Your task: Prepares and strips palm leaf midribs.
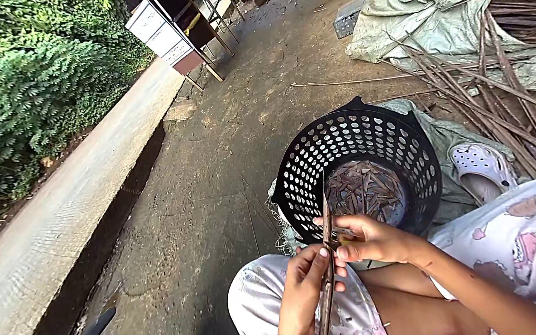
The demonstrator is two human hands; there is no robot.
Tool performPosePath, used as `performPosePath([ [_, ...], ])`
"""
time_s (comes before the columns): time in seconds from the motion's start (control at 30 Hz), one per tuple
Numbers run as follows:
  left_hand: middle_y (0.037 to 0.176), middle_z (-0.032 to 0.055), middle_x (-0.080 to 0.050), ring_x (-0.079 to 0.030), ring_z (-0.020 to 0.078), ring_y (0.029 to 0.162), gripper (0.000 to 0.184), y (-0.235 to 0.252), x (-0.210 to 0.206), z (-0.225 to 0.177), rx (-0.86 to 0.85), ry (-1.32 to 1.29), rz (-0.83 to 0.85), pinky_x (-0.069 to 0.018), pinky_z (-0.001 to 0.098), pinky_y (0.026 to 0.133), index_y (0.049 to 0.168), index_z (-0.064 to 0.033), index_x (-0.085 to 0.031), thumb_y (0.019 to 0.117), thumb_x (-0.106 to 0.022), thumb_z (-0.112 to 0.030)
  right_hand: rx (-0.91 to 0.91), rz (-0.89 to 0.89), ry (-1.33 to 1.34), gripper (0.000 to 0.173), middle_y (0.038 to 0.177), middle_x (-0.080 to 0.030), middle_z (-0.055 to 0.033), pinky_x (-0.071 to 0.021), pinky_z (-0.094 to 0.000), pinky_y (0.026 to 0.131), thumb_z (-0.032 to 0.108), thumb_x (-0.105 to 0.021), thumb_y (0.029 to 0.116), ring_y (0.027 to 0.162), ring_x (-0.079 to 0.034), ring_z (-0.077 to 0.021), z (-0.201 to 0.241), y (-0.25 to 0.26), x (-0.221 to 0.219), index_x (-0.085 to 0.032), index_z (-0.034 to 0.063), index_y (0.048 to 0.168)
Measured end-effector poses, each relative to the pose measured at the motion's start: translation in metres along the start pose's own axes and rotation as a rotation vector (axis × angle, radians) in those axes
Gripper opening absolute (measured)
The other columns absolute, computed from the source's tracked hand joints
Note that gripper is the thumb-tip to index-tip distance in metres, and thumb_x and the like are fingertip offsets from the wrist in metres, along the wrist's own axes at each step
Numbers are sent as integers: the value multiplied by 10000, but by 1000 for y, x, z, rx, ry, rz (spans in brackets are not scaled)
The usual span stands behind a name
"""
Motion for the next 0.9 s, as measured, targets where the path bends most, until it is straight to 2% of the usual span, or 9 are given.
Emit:
performPosePath([
  [0.1,735,-107,-690,-679,-27,674,328,2,-2,-1,-35,58,0,-579,155,653,887,-90,-632,1021,-353,16,-8,-12,4,650,735,-584,170,-413,-69,576,103,-680,865,600,-496,126,5,0,-3,-413,-128,1411],
  [0.2,677,-134,-664,-642,-63,627,326,3,-2,0,-112,98,2,-546,118,639,840,-89,-638,1000,-388,46,36,-22,10,661,830,-652,128,-454,-66,617,108,-697,870,660,-555,126,5,-1,-2,-412,-141,1412],
  [0.27,670,-148,-645,-620,-87,628,297,0,1,-5,-146,171,-33,-523,97,637,863,-63,-642,1003,-405,47,63,-56,-20,666,712,-549,173,-386,-62,563,147,-712,856,585,-458,134,0,-3,2,-437,-146,1387],
  [0.33,668,-153,-637,-607,-101,627,273,-3,4,-11,-161,242,-45,-510,88,634,867,-52,-644,997,-425,48,67,-73,-29,689,657,-486,184,-354,-70,542,163,-711,854,553,-411,126,-2,-4,0,-432,-156,1397],
  [0.47,646,-174,-604,-567,-127,611,289,-8,0,-14,-229,248,-29,-473,70,612,830,-71,-631,986,-421,53,167,-53,24,709,742,-617,173,-461,-72,628,151,-731,855,634,-544,128,4,-2,-7,-413,-158,1409],
  [0.6,643,-173,-588,-544,-139,609,279,-13,-5,-14,-267,251,-26,-448,57,604,822,-56,-621,978,-424,64,198,-74,-36,742,656,-545,197,-422,-69,587,211,-758,838,579,-485,130,7,-7,-6,-443,-164,1395],
  [0.7,643,-174,-578,-535,-140,622,295,-13,-7,-11,-279,236,3,-441,66,623,803,-71,-602,979,-407,63,250,-100,-38,758,672,-583,183,-470,-82,628,199,-774,824,605,-538,116,9,-9,-7,-440,-180,1389],
  [0.8,657,-184,-602,-558,-136,637,308,-16,-4,-10,-273,165,51,-452,70,629,826,-89,-623,999,-408,48,266,-97,-49,782,689,-599,180,-447,-75,615,235,-783,823,607,-518,126,9,-12,-7,-441,-173,1395],
  [0.9,651,-191,-596,-556,-132,628,334,-16,-5,-8,-281,124,32,-455,76,625,803,-124,-599,1009,-392,39,365,-156,-102,760,690,-626,142,-450,-70,632,208,-798,806,626,-529,124,9,-9,-13,-475,-190,1367],
])
Point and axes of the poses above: each hand's wrist, its own y-axis towards the middle knuckle, its own x-axis out of the back of the hand, z = x × y, the point moved 2 cm from there along y, towards the middle knuckle
